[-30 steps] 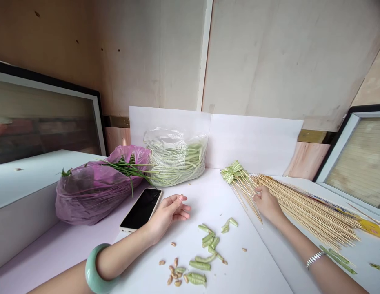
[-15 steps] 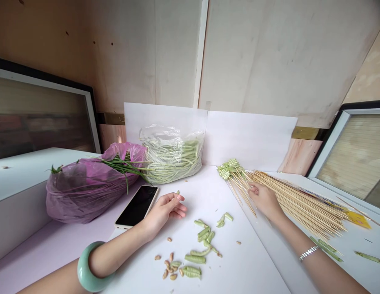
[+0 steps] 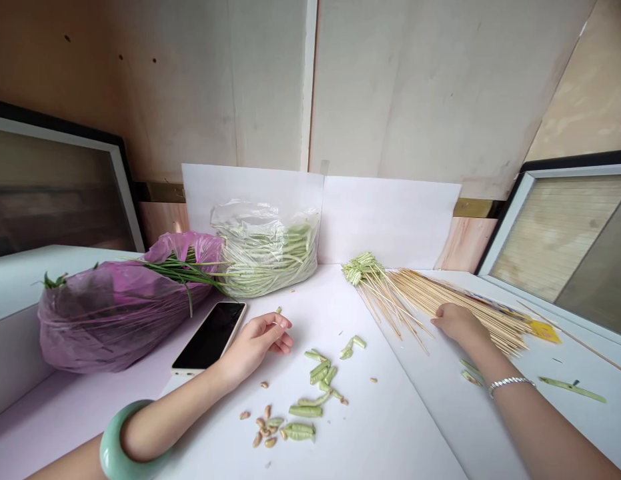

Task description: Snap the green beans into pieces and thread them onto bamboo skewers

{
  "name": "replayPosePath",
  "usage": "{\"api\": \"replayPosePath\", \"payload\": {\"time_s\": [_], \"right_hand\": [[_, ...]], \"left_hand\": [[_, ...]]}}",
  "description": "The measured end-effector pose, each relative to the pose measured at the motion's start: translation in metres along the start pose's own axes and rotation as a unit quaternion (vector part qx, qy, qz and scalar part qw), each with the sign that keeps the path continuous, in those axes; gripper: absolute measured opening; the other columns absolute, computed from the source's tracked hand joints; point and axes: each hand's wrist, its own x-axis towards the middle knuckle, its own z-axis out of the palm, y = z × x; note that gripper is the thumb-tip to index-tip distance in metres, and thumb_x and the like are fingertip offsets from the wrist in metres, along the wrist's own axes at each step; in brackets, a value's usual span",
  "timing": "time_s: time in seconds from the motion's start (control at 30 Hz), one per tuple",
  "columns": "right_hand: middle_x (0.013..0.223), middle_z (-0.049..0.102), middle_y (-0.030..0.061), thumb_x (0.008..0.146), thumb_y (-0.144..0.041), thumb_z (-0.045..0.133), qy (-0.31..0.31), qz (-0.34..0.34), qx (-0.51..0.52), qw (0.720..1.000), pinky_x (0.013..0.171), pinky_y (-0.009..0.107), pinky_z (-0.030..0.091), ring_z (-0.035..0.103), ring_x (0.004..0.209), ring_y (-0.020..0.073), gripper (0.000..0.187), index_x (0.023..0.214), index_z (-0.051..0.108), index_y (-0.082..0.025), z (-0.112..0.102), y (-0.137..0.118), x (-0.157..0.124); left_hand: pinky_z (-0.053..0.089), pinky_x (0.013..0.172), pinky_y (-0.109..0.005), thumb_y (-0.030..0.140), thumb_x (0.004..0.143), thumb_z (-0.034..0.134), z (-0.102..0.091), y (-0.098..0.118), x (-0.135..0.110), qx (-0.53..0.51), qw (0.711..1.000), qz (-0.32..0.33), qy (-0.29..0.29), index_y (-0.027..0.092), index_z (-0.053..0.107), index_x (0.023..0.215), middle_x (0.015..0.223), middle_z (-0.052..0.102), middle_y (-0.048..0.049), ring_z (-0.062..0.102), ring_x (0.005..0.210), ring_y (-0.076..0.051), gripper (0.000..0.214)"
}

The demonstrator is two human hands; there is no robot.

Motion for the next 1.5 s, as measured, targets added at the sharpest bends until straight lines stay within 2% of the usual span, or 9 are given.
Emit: {"api": "replayPosePath", "payload": {"time_s": [0.13, 0.33, 0.57, 0.73, 0.87, 0.97, 1.13, 1.3, 1.5], "right_hand": [[0.117, 0.058, 0.0082, 0.089, -0.028, 0.055, -0.089, 0.077, -0.065, 0.991, 0.079, 0.041, 0.052, 0.061, 0.096, 0.0210, 0.029, 0.116, 0.056, -0.018, 0.006, -0.001, 0.002], [0.118, 0.058, 0.0090, 0.089, -0.028, 0.056, -0.113, 0.099, -0.081, 0.985, 0.080, 0.041, 0.051, 0.060, 0.098, 0.0216, 0.029, 0.116, 0.056, -0.017, 0.001, -0.011, -0.004], [0.119, 0.058, 0.0090, 0.090, -0.029, 0.055, -0.042, 0.129, 0.004, 0.991, 0.081, 0.042, 0.051, 0.060, 0.098, 0.0213, 0.028, 0.116, 0.056, -0.018, -0.014, -0.025, -0.015], [0.120, 0.057, 0.0092, 0.090, -0.028, 0.055, 0.048, 0.043, 0.173, 0.983, 0.082, 0.042, 0.050, 0.060, 0.099, 0.0215, 0.028, 0.116, 0.057, -0.018, -0.036, -0.041, -0.025], [0.108, 0.062, 0.0068, 0.090, -0.030, 0.054, 0.079, -0.014, 0.360, 0.930, 0.077, 0.040, 0.051, 0.061, 0.090, 0.0192, 0.023, 0.109, 0.059, -0.018, -0.051, -0.061, -0.037], [0.073, 0.061, 0.0023, 0.083, -0.033, 0.056, 0.073, -0.035, 0.514, 0.854, 0.071, 0.040, 0.053, 0.061, 0.071, 0.0191, 0.017, 0.089, 0.064, -0.019, -0.062, -0.078, -0.049], [0.078, 0.062, 0.0042, 0.060, -0.034, 0.070, 0.008, -0.077, 0.677, 0.732, 0.075, 0.038, 0.054, 0.063, 0.080, 0.0214, 0.027, 0.082, 0.064, -0.020, -0.080, -0.106, -0.073], [0.065, 0.052, -0.0043, 0.054, -0.034, 0.082, -0.063, -0.088, 0.715, 0.691, 0.055, 0.020, 0.047, 0.049, 0.057, 0.0081, 0.032, 0.074, 0.060, -0.021, -0.082, -0.127, -0.101], [0.052, 0.033, -0.0064, 0.075, -0.050, 0.066, -0.135, -0.083, 0.708, 0.688, 0.040, 0.021, 0.030, 0.031, 0.042, 0.0057, 0.043, 0.053, 0.044, -0.019, -0.072, -0.142, -0.127]], "left_hand": [[0.048, 0.064, -0.029, 0.047, 0.073, 0.066, -0.001, -0.001, 0.000, 0.038, 0.999, 0.021, -0.019, 0.014, 0.059, 0.080, 0.067, 0.066, -0.0056, 0.062, 0.061, -0.017, 0.034], [0.048, 0.067, -0.029, 0.037, 0.075, 0.065, 0.001, 0.000, -0.005, 0.098, 0.993, 0.051, -0.045, 0.015, 0.060, 0.080, 0.071, 0.064, -0.0048, 0.062, 0.067, -0.018, 0.024], [0.047, 0.069, -0.030, 0.033, 0.080, 0.059, -0.001, -0.004, -0.005, 0.143, 0.985, 0.066, -0.071, 0.015, 0.059, 0.082, 0.073, 0.062, -0.0047, 0.062, 0.070, -0.018, 0.018], [0.046, 0.069, -0.030, 0.030, 0.080, 0.056, -0.002, -0.005, -0.004, 0.180, 0.979, 0.067, -0.070, 0.014, 0.058, 0.083, 0.074, 0.062, -0.0047, 0.061, 0.071, -0.018, 0.016], [0.046, 0.067, -0.029, 0.027, 0.079, 0.056, -0.002, -0.004, -0.004, 0.220, 0.971, 0.069, -0.070, 0.014, 0.059, 0.085, 0.073, 0.062, -0.0039, 0.059, 0.071, -0.017, 0.014], [0.046, 0.064, -0.028, 0.026, 0.080, 0.054, -0.002, -0.003, -0.004, 0.265, 0.960, 0.068, -0.067, 0.013, 0.061, 0.088, 0.075, 0.065, -0.0053, 0.060, 0.071, -0.017, 0.017], [0.041, 0.094, -0.037, 0.023, 0.081, 0.055, -0.001, 0.003, -0.012, 0.369, 0.903, 0.148, -0.162, 0.021, 0.058, 0.120, 0.123, 0.061, -0.0095, 0.054, 0.111, -0.024, 0.039], [0.031, 0.105, -0.044, 0.019, 0.086, 0.051, 0.005, 0.009, -0.021, 0.422, 0.838, 0.220, -0.268, 0.027, 0.050, 0.131, 0.137, 0.050, -0.0091, 0.039, 0.129, -0.025, 0.046], [0.042, 0.092, -0.035, 0.022, 0.086, 0.053, 0.009, 0.010, -0.019, 0.433, 0.834, 0.234, -0.251, 0.021, 0.066, 0.110, 0.110, 0.066, -0.0105, 0.057, 0.102, -0.022, 0.027]]}}
